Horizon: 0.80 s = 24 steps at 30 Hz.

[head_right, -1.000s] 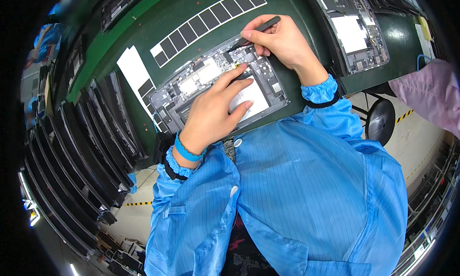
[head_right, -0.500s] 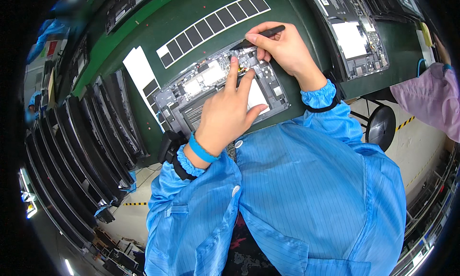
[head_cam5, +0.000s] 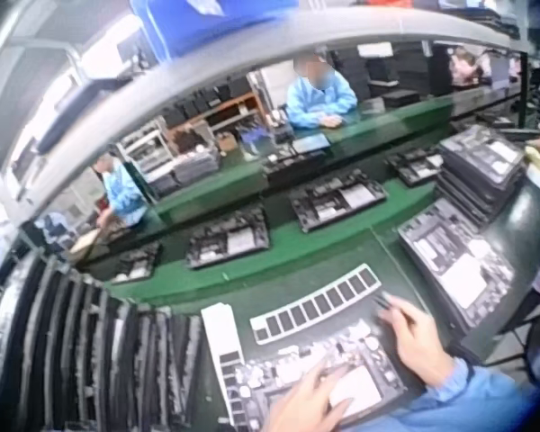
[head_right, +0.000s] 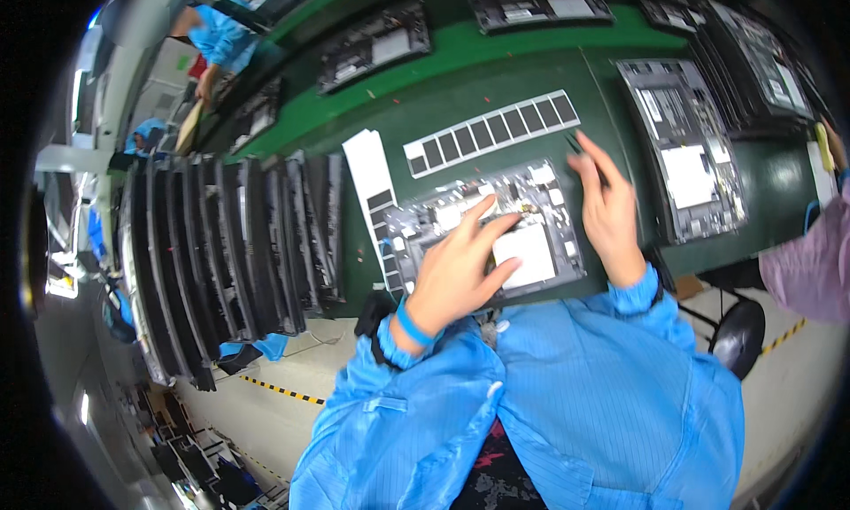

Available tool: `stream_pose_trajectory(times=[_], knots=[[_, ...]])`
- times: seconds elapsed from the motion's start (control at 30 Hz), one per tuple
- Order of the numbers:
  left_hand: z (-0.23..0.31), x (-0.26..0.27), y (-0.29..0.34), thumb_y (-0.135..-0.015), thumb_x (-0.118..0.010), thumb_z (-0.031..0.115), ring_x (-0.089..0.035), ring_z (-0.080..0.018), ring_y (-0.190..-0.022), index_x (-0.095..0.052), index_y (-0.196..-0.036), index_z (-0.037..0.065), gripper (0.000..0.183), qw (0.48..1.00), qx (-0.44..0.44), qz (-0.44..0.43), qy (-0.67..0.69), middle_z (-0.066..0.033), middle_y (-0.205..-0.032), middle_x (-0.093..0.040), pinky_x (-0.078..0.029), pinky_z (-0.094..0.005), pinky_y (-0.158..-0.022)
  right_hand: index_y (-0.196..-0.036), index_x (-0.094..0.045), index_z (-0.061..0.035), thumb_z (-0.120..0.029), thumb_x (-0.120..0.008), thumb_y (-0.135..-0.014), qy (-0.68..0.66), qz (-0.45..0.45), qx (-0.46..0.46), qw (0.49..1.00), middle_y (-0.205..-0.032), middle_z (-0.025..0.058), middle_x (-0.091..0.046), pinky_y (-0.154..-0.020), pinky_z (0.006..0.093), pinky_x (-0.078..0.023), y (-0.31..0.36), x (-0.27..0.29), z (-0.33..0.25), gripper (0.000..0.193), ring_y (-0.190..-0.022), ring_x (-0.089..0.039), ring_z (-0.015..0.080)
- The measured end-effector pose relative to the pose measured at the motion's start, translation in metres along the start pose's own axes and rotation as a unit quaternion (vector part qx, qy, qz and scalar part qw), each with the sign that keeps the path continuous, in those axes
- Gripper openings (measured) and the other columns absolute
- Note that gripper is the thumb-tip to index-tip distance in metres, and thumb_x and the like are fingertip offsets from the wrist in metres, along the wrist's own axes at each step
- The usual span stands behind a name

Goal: Assemble internal components of electronic devices on a production line.

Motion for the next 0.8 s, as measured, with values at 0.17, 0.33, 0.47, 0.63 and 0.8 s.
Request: stream_pose_trajectory(times=[0.17,0.33,0.47,0.63,0.8], knots=[[-0.068,0.034,0.089,-0.085,-0.068,0.021,-0.057,-0.0200,-0.070,-0.050,-0.127,0.000,0.050,0.941,0.271,0.200,-0.028,-0.0117,-0.085,-0.058,-0.047,-0.0335,-0.062,-0.129,-0.053,-0.0052,-0.017,-0.052,-0.096,0.300,-0.072,0.105,0.945,-0.130,0.0261,-0.052,-0.102,0.0436,-0.039,0.050,-0.001,-0.002,0.035,-0.121,-0.049,0.0428],[-0.086,0.013,0.106,-0.084,-0.069,0.024,-0.054,-0.0149,-0.070,-0.058,-0.121,0.004,0.043,0.883,0.380,0.176,0.212,-0.0075,-0.080,-0.055,-0.046,-0.0285,-0.061,-0.136,-0.047,-0.0036,-0.008,-0.051,-0.094,0.118,-0.128,-0.038,0.984,-0.136,0.0227,-0.049,-0.111,0.0394,-0.030,0.052,-0.004,0.006,0.042,-0.131,-0.043,0.0345],[-0.065,0.024,0.079,-0.084,-0.068,0.015,-0.049,-0.0104,-0.080,-0.062,-0.112,0.006,0.030,0.907,0.280,0.215,0.231,-0.0073,-0.105,-0.057,-0.048,-0.0255,-0.070,-0.141,-0.036,-0.0006,0.003,-0.048,-0.093,-0.146,-0.054,0.006,0.988,-0.144,0.0164,-0.040,-0.111,0.0340,-0.028,0.047,0.012,0.006,0.050,-0.133,-0.039,0.0230],[-0.062,0.081,-0.001,-0.085,-0.068,0.021,-0.056,-0.0123,-0.078,-0.060,-0.114,-0.002,0.038,0.927,0.230,0.191,0.227,-0.0090,-0.094,-0.065,-0.050,-0.0294,-0.074,-0.142,-0.033,-0.0037,-0.002,-0.047,-0.097,-0.296,0.057,-0.025,0.953,-0.146,0.0193,-0.036,-0.110,0.0337,-0.031,0.046,0.028,0.008,0.047,-0.133,-0.039,0.0233],[-0.121,0.113,-0.110,-0.083,-0.071,0.031,-0.058,-0.0213,-0.110,-0.060,-0.124,0.013,0.046,0.877,0.305,0.190,0.320,-0.0074,-0.124,-0.061,-0.049,-0.0400,-0.087,-0.144,-0.030,-0.0072,-0.007,-0.050,-0.098,-0.289,0.094,0.006,0.953,-0.148,0.0169,-0.034,-0.110,0.0373,-0.036,0.040,0.032,0.010,0.050,-0.132,-0.040,0.0267]])
Point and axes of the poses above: each hand's wrist, its own y-axis away from the middle knuckle, its own x-axis out of the back of the hand, z = x × y, the point moved 7 cm from there along -y, towards the middle knuckle
